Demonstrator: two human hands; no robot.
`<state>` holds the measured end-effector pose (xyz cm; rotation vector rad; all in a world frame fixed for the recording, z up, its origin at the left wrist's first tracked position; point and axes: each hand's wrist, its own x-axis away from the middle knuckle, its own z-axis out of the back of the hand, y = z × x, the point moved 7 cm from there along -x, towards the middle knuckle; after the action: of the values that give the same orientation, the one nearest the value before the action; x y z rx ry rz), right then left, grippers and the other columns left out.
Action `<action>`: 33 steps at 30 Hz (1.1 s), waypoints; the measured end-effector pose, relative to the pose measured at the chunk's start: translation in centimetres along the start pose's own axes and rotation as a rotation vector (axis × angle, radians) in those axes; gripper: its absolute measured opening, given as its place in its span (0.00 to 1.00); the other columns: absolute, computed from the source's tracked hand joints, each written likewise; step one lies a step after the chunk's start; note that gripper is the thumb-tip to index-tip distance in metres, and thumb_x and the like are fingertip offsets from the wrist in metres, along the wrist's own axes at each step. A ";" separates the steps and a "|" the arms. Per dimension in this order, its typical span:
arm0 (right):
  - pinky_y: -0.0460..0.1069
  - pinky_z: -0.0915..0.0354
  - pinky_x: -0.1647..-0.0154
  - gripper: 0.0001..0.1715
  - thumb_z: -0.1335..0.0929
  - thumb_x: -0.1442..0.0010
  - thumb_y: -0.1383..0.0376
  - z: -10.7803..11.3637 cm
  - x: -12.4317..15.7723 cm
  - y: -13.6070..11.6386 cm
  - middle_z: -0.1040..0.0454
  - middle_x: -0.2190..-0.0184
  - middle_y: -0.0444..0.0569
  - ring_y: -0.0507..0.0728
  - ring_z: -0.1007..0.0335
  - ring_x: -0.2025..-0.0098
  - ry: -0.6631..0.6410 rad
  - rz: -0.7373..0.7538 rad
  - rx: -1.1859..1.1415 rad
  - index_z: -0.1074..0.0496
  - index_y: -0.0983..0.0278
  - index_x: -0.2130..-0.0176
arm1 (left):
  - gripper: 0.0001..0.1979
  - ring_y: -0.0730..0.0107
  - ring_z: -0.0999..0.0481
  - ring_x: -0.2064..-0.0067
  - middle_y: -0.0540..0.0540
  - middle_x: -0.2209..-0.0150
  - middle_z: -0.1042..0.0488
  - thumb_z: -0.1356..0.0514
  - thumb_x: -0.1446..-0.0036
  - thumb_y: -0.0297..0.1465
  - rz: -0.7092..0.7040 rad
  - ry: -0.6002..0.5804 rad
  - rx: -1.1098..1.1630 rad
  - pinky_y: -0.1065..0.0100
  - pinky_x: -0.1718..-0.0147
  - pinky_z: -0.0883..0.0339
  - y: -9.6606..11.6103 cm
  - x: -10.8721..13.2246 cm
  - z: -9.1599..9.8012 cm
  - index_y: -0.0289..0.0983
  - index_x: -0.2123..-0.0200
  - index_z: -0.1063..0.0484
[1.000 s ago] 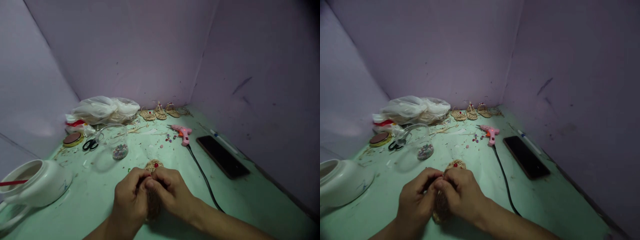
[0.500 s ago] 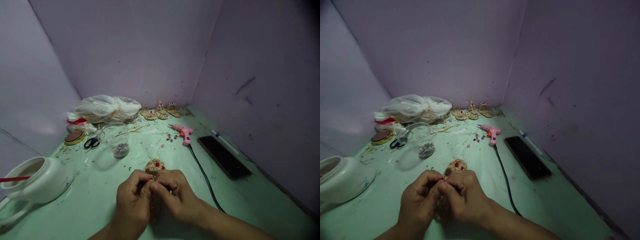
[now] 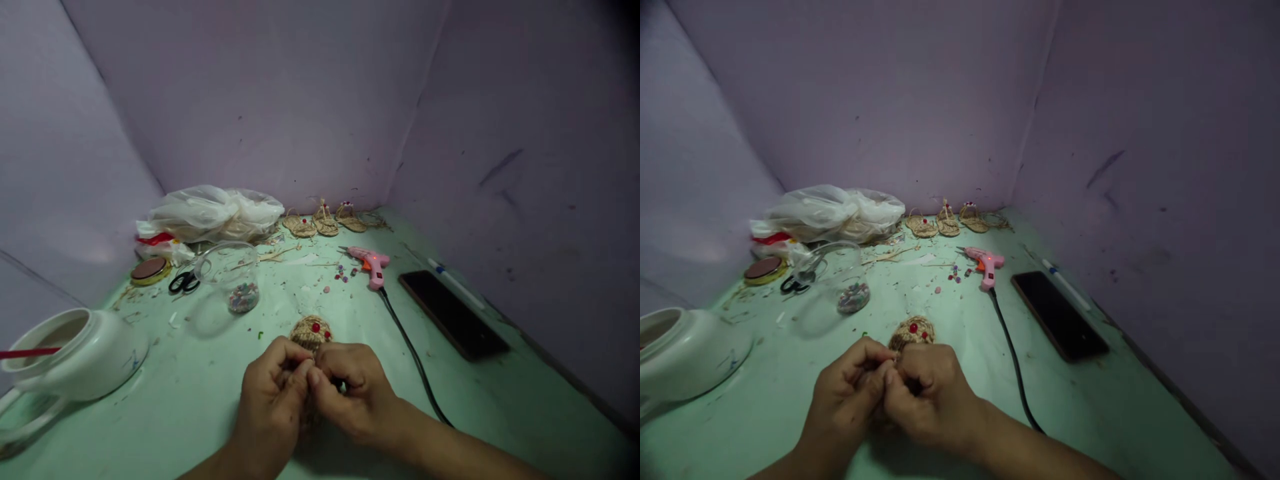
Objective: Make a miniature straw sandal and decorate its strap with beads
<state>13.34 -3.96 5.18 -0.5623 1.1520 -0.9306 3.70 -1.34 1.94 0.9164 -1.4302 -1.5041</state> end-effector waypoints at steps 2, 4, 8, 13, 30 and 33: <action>0.44 0.49 0.83 0.17 0.39 0.46 0.70 0.0 0.1 -0.1 0.42 0.86 0.40 0.47 0.48 0.84 0.006 0.017 -0.003 0.45 0.62 0.84 | 0.13 0.79 0.41 0.85 0.56 0.86 0.39 0.40 0.54 0.41 0.121 -0.033 0.114 0.76 0.86 0.46 -0.7 0.0 -0.5 0.37 0.75 0.36; 0.43 0.50 0.84 0.16 0.39 0.48 0.70 0.1 0.1 -0.1 0.40 0.87 0.41 0.46 0.48 0.85 0.011 0.019 -0.007 0.44 0.63 0.85 | 0.15 0.80 0.44 0.86 0.57 0.87 0.41 0.38 0.56 0.42 0.169 -0.046 0.165 0.76 0.87 0.48 -1.1 0.0 -0.6 0.37 0.76 0.37; 0.42 0.47 0.85 0.17 0.39 0.49 0.71 -0.3 0.1 0.4 0.36 0.88 0.42 0.46 0.45 0.86 -0.028 -0.058 -0.050 0.42 0.63 0.86 | 0.13 0.79 0.41 0.84 0.56 0.86 0.39 0.39 0.55 0.40 0.132 -0.023 0.117 0.76 0.85 0.46 -0.9 -0.1 -0.3 0.37 0.75 0.34; 0.44 0.50 0.84 0.16 0.40 0.48 0.71 -0.2 0.5 0.2 0.39 0.87 0.42 0.47 0.47 0.85 0.009 0.087 0.272 0.43 0.62 0.85 | 0.12 0.77 0.38 0.83 0.53 0.85 0.35 0.39 0.56 0.39 0.118 0.029 0.044 0.74 0.84 0.43 -0.6 -0.6 0.0 0.37 0.77 0.34; 0.44 0.41 0.76 0.07 0.32 0.48 0.69 1.5 0.3 0.0 0.33 0.77 0.44 0.49 0.38 0.76 -0.164 0.160 0.054 0.37 0.63 0.73 | 0.16 0.87 0.46 0.88 0.57 0.85 0.37 0.34 0.58 0.40 0.250 0.007 0.395 0.80 0.90 0.59 -1.8 -2.6 1.0 0.34 0.77 0.35; 0.43 0.39 0.74 0.09 0.37 0.50 0.77 1.7 0.4 -0.3 0.30 0.77 0.44 0.49 0.35 0.75 -0.086 0.187 -0.015 0.35 0.63 0.71 | 0.15 0.87 0.46 0.88 0.57 0.85 0.36 0.33 0.58 0.37 0.255 0.001 0.447 0.80 0.90 0.59 -1.7 -2.7 1.0 0.34 0.77 0.34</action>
<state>14.91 -4.57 5.85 -0.4926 1.1137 -0.7314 3.63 1.53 0.17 0.9485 -1.8466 -1.0133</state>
